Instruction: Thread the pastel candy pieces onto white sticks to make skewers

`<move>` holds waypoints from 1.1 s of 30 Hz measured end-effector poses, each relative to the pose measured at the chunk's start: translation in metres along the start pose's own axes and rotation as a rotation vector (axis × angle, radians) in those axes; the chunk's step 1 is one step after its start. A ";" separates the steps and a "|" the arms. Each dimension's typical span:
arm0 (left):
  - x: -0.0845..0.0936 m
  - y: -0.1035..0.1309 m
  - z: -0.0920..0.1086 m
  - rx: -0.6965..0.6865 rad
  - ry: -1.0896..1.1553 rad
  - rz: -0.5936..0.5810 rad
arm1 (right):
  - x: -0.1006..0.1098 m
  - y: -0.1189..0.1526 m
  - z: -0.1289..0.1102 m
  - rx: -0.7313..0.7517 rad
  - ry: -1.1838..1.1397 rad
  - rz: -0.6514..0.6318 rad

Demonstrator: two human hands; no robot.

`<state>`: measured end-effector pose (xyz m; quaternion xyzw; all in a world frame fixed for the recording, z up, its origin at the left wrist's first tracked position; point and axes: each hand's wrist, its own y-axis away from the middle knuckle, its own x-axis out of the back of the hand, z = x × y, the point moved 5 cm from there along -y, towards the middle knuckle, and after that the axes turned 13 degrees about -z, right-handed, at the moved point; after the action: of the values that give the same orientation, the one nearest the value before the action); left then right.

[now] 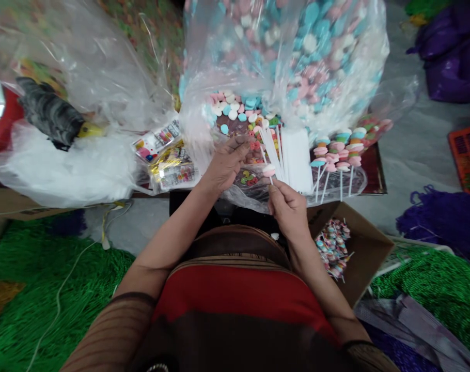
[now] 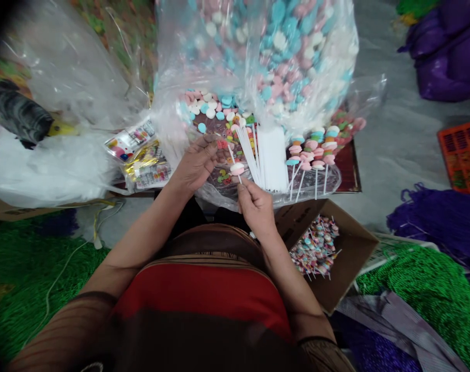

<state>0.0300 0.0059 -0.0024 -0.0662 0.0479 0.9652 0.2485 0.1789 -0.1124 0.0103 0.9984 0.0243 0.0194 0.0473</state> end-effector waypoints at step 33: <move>0.007 0.012 -0.015 -0.193 -0.080 0.139 | -0.007 0.003 0.001 -0.033 0.201 -0.103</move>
<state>0.0195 -0.0027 -0.0177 -0.0478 -0.0505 0.9820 0.1753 0.1723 -0.1154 0.0097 0.9879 0.0801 0.1176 0.0622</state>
